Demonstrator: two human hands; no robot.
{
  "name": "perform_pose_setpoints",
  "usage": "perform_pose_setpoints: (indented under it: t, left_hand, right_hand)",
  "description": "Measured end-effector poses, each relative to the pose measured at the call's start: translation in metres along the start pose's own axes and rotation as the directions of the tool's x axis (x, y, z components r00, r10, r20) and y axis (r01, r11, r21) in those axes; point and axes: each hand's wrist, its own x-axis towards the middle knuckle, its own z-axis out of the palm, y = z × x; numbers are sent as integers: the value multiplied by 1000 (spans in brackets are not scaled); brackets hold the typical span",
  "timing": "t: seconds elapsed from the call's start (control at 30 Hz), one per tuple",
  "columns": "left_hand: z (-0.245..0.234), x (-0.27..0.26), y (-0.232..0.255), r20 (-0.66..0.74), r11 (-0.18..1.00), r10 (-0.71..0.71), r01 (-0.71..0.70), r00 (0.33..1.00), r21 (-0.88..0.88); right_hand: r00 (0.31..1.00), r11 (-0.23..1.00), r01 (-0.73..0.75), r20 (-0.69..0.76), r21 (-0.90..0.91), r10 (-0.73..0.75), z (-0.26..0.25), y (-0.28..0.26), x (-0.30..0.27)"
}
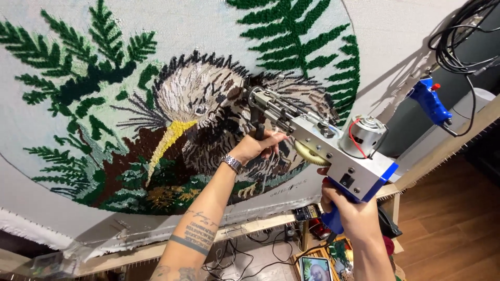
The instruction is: Threading a tufting gun with yarn and using it to create a design on a rug stretched over a frame.
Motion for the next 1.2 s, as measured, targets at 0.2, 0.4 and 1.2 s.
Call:
perform_pose_setpoints:
  t: [0.2,0.4,1.2]
  left_hand:
    - [14,-13,7,-47,999,-26,27,999,17]
    - [41,-39,18,-73,984,-99,108,992,143]
    - [-6,-9,43,-760,843,531,-143,375,519]
  right_hand:
    - [996,997,-68,-50,43,71,-8,-4,-13]
    - [994,991,-60,-87,122,71,-33,13,-33]
    - [995,975,-33,-80,222,52,-85,30,-64]
